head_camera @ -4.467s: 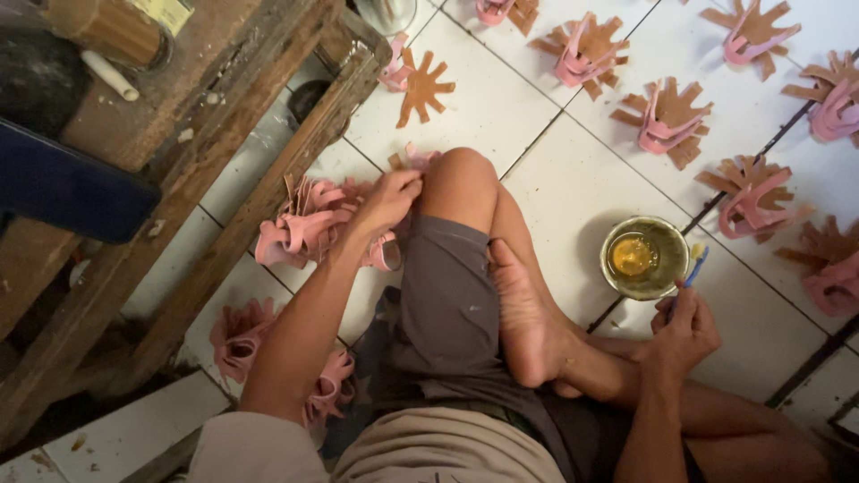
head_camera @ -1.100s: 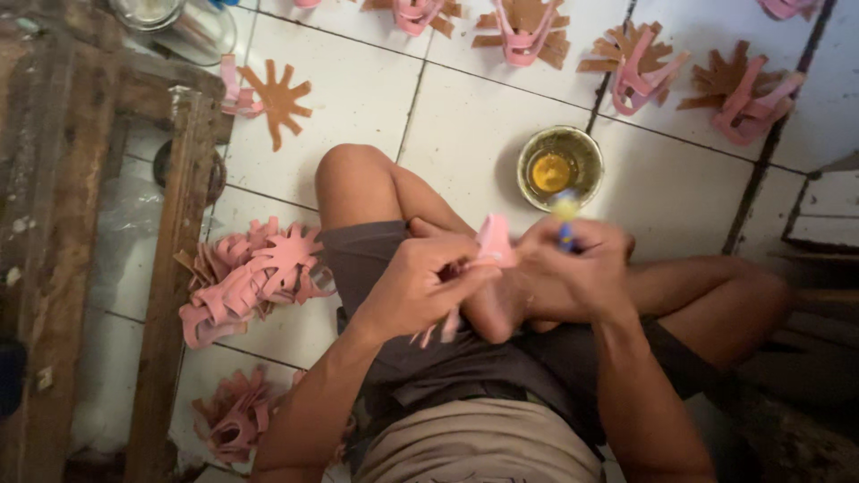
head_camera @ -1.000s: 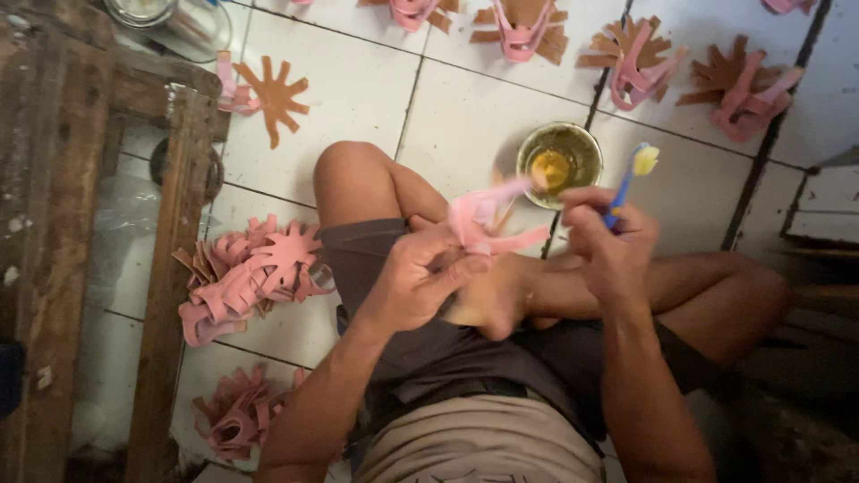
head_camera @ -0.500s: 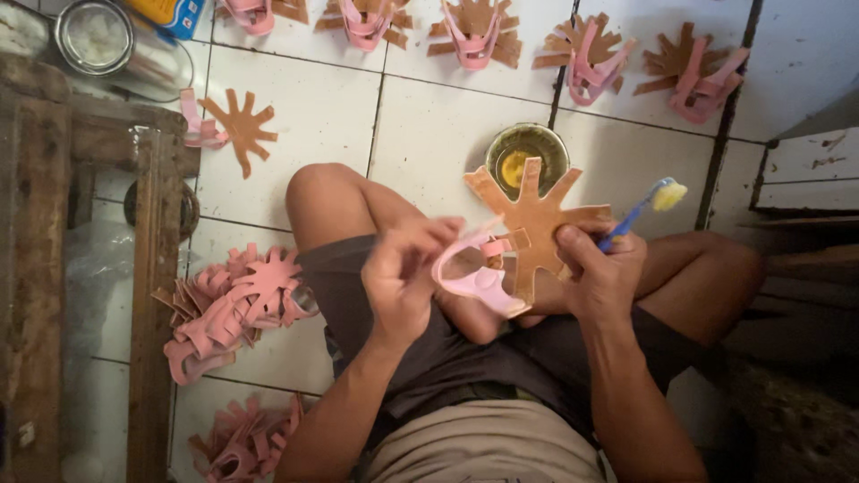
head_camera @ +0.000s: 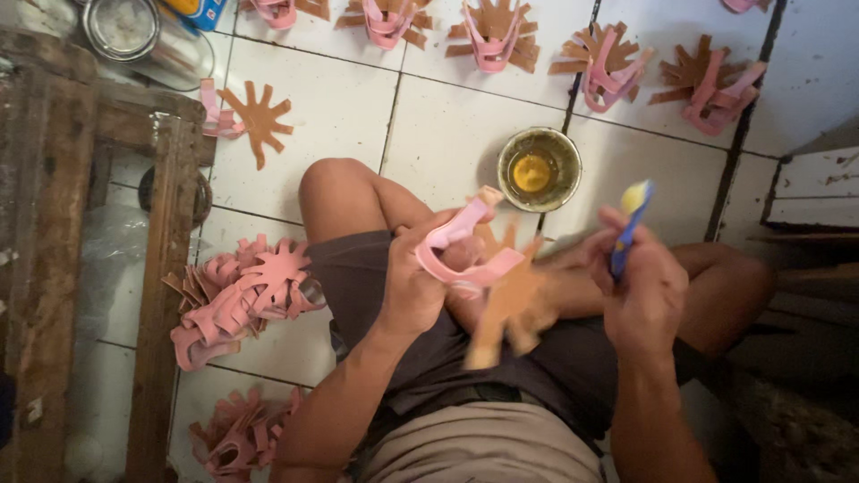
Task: The person sits on the workshop floor and applies glue with a brush from a bowl onto star-shaped cut pieces, then presses the cutouts onto pink sandal strap uppers and sets the finished sandals on the floor in rows.
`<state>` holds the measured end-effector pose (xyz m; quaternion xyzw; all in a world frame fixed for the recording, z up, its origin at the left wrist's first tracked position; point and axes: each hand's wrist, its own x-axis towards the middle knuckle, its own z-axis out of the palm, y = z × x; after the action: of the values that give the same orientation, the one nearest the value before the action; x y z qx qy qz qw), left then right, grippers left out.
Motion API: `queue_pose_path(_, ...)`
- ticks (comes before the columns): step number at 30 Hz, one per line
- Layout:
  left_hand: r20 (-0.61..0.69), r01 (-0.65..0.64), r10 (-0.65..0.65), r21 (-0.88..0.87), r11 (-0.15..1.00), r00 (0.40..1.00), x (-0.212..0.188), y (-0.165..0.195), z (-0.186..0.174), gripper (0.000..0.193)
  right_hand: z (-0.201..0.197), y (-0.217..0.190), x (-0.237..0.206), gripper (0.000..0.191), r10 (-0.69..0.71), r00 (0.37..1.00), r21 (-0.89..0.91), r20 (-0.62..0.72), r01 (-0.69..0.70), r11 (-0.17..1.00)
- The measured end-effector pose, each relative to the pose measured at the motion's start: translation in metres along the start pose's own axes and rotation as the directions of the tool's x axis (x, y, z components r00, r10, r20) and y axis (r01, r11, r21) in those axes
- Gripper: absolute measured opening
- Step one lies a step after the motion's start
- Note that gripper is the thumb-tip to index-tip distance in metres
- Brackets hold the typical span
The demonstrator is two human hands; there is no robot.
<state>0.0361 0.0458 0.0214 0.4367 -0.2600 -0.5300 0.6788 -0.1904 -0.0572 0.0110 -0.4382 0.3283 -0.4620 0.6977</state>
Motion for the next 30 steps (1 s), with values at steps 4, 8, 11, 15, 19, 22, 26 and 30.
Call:
queue_pose_path(4,0.063,0.044,-0.051,0.097,0.994,0.997,-0.005,0.005,0.003,0.049,0.008,-0.019,-0.015,0.027,-0.086,0.978,-0.545,0.188,0.177,0.820)
queue_pose_path(8,0.165,-0.061,0.048,0.075,0.995,0.985,-0.008,0.008,0.006,0.053,0.022,-0.026,-0.014,0.027,-0.178,0.923,-0.620,0.341,0.364,0.695)
queue_pose_path(11,0.215,-0.021,0.013,0.034,0.999,0.976,-0.009,0.006,0.006,0.061,0.031,-0.028,-0.010,0.027,-0.160,0.932,-0.697,0.324,0.350,0.626)
queue_pose_path(15,0.107,0.074,-0.074,0.006,0.997,0.991,-0.008,-0.001,0.007,0.041,0.033,-0.030,-0.007,0.027,-0.208,0.944,-0.790,0.255,0.327,0.518)
queue_pose_path(19,0.116,0.092,-0.085,-0.054,0.994,0.990,-0.006,-0.004,0.006,0.041,0.029,-0.030,-0.009,0.027,-0.249,0.915,-0.726,0.316,0.402,0.558)
queue_pose_path(22,0.184,0.034,-0.013,-0.111,0.993,0.983,-0.004,-0.001,0.006,0.048,0.027,-0.029,-0.012,0.027,-0.212,0.936,-0.762,0.282,0.353,0.543)
queue_pose_path(26,0.313,0.091,0.043,-0.402,0.911,0.949,-0.004,0.005,0.008,0.067,0.021,-0.027,-0.011,0.027,-0.252,0.914,-0.726,0.318,0.406,0.556)
queue_pose_path(30,0.153,0.191,-0.173,-0.105,0.976,0.973,-0.003,0.003,0.009,0.041,0.005,-0.017,0.000,0.028,-0.212,0.934,-0.862,0.288,0.349,0.367)
